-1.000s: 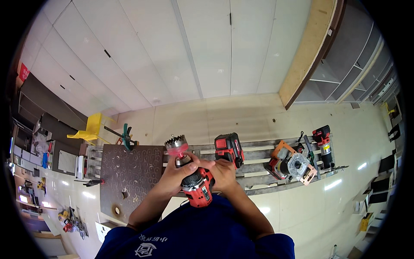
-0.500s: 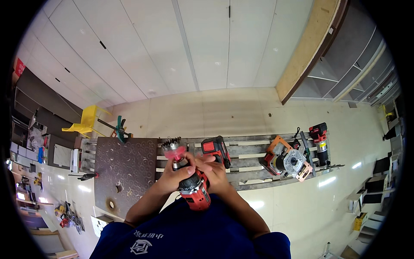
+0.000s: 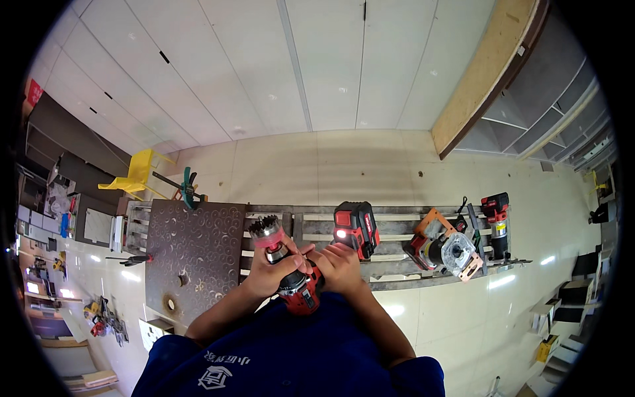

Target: The person uses a cordless drill with a hole saw bit to cut circular holes in a patterned board clamped to a workbench. They drill multiple holes, remove the cutouts, and adjust the drill bit. Another person assists by marking the board with a square and pencil.

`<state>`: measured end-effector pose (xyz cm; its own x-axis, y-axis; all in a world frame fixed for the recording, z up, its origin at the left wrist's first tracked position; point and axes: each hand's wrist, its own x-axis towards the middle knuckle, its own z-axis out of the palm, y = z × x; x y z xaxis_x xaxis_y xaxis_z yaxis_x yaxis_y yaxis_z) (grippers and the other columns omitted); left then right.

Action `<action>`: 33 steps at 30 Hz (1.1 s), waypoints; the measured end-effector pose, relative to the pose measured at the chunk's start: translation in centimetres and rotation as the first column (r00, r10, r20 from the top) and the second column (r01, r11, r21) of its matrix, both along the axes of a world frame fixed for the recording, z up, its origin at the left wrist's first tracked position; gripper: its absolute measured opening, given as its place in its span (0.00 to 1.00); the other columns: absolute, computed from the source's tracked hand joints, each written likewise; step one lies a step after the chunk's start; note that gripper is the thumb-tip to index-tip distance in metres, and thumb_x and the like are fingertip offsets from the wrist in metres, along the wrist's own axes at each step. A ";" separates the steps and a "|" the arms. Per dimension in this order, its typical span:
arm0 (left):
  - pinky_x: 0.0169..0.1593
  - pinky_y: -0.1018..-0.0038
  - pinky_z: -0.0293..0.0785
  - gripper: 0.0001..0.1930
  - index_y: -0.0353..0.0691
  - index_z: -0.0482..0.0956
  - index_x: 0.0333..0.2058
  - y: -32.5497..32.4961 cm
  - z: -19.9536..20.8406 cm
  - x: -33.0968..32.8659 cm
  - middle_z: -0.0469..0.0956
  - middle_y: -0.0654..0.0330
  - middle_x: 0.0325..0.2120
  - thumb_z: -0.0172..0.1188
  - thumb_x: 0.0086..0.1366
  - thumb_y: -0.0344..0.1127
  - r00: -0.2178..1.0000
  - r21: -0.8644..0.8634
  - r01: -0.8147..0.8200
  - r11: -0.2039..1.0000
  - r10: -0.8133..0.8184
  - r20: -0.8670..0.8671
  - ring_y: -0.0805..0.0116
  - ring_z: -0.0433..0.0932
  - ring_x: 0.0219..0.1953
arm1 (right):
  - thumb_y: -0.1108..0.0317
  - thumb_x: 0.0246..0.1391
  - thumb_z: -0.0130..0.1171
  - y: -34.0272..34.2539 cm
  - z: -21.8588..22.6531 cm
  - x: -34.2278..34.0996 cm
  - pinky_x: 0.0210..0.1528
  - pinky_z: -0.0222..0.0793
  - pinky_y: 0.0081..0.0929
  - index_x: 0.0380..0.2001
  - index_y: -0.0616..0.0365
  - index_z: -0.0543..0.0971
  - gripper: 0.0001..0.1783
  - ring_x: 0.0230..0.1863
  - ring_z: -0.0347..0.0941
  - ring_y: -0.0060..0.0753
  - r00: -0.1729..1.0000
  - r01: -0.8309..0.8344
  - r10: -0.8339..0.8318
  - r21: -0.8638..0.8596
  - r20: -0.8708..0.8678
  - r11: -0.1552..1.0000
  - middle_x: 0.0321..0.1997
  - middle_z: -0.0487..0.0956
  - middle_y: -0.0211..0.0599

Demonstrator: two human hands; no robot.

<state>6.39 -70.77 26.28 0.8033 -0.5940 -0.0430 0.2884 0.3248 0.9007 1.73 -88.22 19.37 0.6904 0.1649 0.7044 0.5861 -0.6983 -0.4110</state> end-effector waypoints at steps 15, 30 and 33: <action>0.64 0.55 0.67 0.04 0.37 0.70 0.33 1.3 -1.8 -0.3 0.77 0.58 0.22 0.55 0.65 0.23 0.991 -0.043 -0.015 0.999 0.009 -0.135 0.65 0.81 0.29 | 0.61 0.30 0.63 0.5 -1.1 -0.6 0.24 0.65 0.32 0.33 0.57 0.76 0.22 0.23 0.74 0.36 0.989 -0.064 0.058 -0.044 -0.136 0.997 0.22 0.74 0.31; 0.52 0.63 0.78 0.06 0.36 0.69 0.33 1.7 -2.5 -0.4 0.76 0.58 0.21 0.59 0.65 0.25 0.974 -0.123 -0.030 0.992 0.002 -0.227 0.66 0.80 0.27 | 0.63 0.28 0.63 1.4 -1.5 -0.4 0.23 0.62 0.33 0.29 0.56 0.74 0.19 0.21 0.71 0.36 0.979 -0.090 0.095 0.039 -0.183 0.995 0.20 0.71 0.31; 0.41 0.65 0.80 0.06 0.35 0.69 0.33 1.7 -2.7 -0.1 0.76 0.58 0.21 0.58 0.65 0.24 0.969 -0.098 -0.052 0.994 0.026 -0.247 0.65 0.81 0.27 | 0.63 0.30 0.63 1.2 -1.8 -0.7 0.23 0.63 0.33 0.30 0.56 0.74 0.19 0.20 0.71 0.36 0.980 -0.075 0.072 -0.011 -0.186 0.997 0.20 0.71 0.31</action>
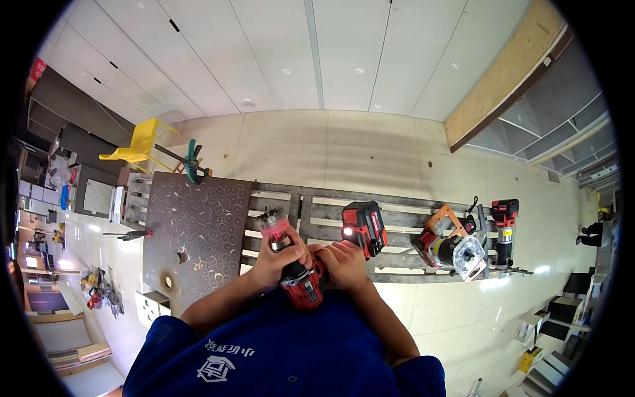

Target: The person uses a cordless drill with a hole saw bit to cut circular holes in a patterned board clamped to a workbench. They drill multiple holes, remove the cutouts, and adjust the drill bit. Another person assists by marking the board with a square and pencil.

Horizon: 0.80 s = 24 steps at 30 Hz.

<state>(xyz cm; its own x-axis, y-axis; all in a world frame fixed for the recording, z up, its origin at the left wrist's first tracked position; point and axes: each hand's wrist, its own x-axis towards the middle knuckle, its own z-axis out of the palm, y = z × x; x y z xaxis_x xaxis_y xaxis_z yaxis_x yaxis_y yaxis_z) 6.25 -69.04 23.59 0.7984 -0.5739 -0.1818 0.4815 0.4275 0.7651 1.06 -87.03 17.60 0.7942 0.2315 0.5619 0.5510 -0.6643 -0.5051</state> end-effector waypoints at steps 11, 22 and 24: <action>0.47 0.72 0.77 0.08 0.33 0.73 0.41 -1.2 0.9 -0.3 0.81 0.56 0.30 0.59 0.68 0.30 1.000 0.162 -0.022 0.986 0.024 -0.009 0.65 0.83 0.40 | 0.67 0.38 0.64 -0.1 -0.3 -1.1 0.28 0.69 0.34 0.37 0.59 0.77 0.18 0.24 0.76 0.44 0.992 0.047 -0.030 0.136 -0.125 0.990 0.25 0.79 0.38; 0.69 0.57 0.57 0.33 0.37 0.61 0.63 4.8 -3.2 -2.0 0.63 0.46 0.63 0.61 0.59 0.27 0.743 0.433 -0.075 0.898 -0.240 0.625 0.52 0.59 0.69 | 0.53 0.57 0.59 2.2 -0.2 -2.1 0.38 0.74 0.32 0.44 0.64 0.76 0.23 0.34 0.75 0.39 0.883 0.199 -0.053 0.269 -0.467 0.942 0.38 0.79 0.45; 0.70 0.57 0.55 0.41 0.36 0.59 0.65 4.8 -2.7 -2.2 0.60 0.43 0.65 0.65 0.51 0.27 0.569 0.526 -0.221 0.822 -0.329 0.753 0.45 0.56 0.69 | 0.52 0.54 0.62 4.2 0.7 -1.6 0.50 0.70 0.40 0.46 0.64 0.76 0.25 0.44 0.73 0.46 0.871 0.177 -0.024 0.269 -0.490 0.947 0.46 0.76 0.48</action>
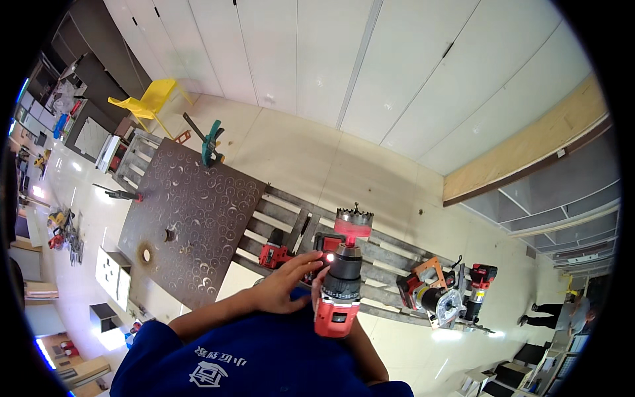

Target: The person uses a cordless drill with a hole saw bit to cut circular holes in a patterned board clamped to a workbench. They drill multiple holes, remove the cutouts, and adjust the drill bit. Another person assists by marking the board with a square and pencil.

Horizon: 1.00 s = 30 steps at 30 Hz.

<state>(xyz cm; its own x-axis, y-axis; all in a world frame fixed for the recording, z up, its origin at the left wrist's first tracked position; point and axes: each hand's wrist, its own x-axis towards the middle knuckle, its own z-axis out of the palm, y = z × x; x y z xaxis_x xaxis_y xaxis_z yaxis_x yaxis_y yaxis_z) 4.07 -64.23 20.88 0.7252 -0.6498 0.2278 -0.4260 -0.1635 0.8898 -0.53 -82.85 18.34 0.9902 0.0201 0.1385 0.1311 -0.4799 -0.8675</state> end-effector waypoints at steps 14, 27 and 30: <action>0.52 0.64 0.76 0.32 0.37 0.73 0.55 7.0 -4.3 1.5 0.80 0.49 0.47 0.72 0.51 0.40 0.922 -0.247 -0.048 0.968 -0.052 -0.385 0.55 0.81 0.48 | 0.58 0.42 0.71 9.8 11.7 4.0 0.68 0.51 0.61 0.56 0.66 0.72 0.39 0.67 0.58 0.66 0.922 -0.269 0.321 -0.240 0.215 0.933 0.63 0.66 0.57; 0.52 0.66 0.76 0.16 0.29 0.78 0.49 12.8 -3.0 -0.4 0.81 0.48 0.47 0.55 0.69 0.35 0.934 -0.285 0.114 0.952 -0.201 -0.296 0.58 0.81 0.48 | 0.82 0.40 0.66 9.9 8.5 -1.5 0.50 0.71 0.37 0.44 0.61 0.79 0.22 0.47 0.77 0.52 0.943 -0.180 0.150 0.079 0.297 0.980 0.46 0.79 0.48; 0.51 0.66 0.77 0.16 0.30 0.79 0.47 10.8 -3.5 -2.0 0.81 0.48 0.46 0.58 0.66 0.36 0.886 -0.162 0.119 0.980 -0.179 -0.428 0.56 0.82 0.47 | 0.83 0.43 0.64 8.7 9.5 -2.1 0.48 0.71 0.36 0.38 0.63 0.80 0.15 0.44 0.77 0.50 0.916 -0.072 0.008 0.145 0.400 0.987 0.41 0.80 0.48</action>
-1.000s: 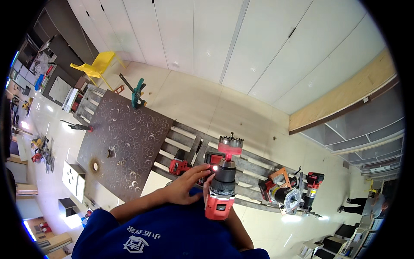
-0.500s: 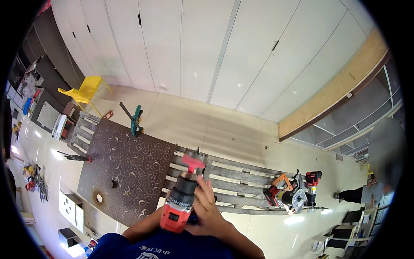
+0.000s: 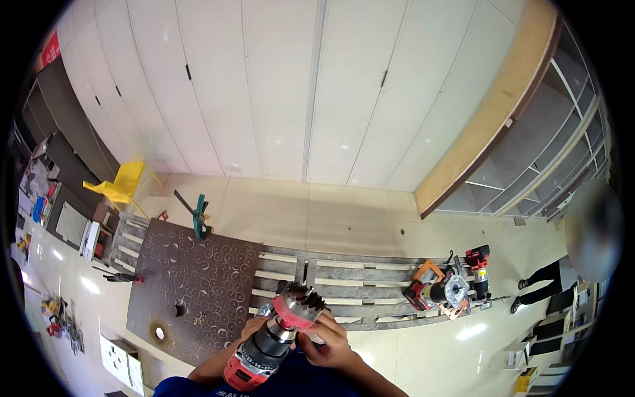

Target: The person uses a cordless drill with a hole saw bit to cut circular holes in a patterned board clamped to a workbench. They drill multiple holes, remove the cutouts, and adjust the drill bit. Another person assists by marking the board with a square and pencil.

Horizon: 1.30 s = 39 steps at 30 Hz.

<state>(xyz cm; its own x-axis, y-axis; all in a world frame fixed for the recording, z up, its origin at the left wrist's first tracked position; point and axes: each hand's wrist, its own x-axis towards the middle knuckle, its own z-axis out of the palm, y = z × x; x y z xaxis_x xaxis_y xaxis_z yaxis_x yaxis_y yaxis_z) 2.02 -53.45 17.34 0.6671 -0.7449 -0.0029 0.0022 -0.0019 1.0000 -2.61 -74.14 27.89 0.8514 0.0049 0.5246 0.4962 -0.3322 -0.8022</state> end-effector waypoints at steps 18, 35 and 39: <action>0.30 0.75 0.71 0.11 0.41 0.72 0.39 -24.0 9.5 -13.3 0.76 0.61 0.27 0.61 0.63 0.38 0.977 -0.277 0.204 0.939 -0.214 -0.008 0.70 0.75 0.25 | 0.80 0.53 0.57 -19.1 -4.3 -17.6 0.53 0.71 0.37 0.40 0.65 0.78 0.10 0.47 0.78 0.41 0.982 0.151 -0.075 0.489 -0.171 0.859 0.43 0.82 0.45; 0.28 0.72 0.70 0.23 0.41 0.64 0.54 -15.2 9.0 -19.2 0.75 0.58 0.32 0.60 0.66 0.40 0.937 -0.563 0.129 0.816 -0.287 -0.201 0.69 0.73 0.22 | 0.54 0.60 0.49 -12.6 -10.6 -20.1 0.63 0.64 0.41 0.57 0.61 0.69 0.27 0.60 0.70 0.43 0.717 -0.079 0.678 0.985 0.162 -0.152 0.58 0.73 0.48; 0.28 0.72 0.70 0.26 0.41 0.62 0.58 -10.1 8.3 -19.2 0.75 0.57 0.33 0.60 0.66 0.41 0.927 -0.605 0.156 0.781 -0.327 -0.183 0.69 0.73 0.21 | 0.54 0.62 0.48 -7.6 -10.7 -20.8 0.64 0.63 0.42 0.56 0.60 0.70 0.26 0.61 0.69 0.44 0.781 -0.088 0.609 0.990 0.137 -0.109 0.58 0.72 0.48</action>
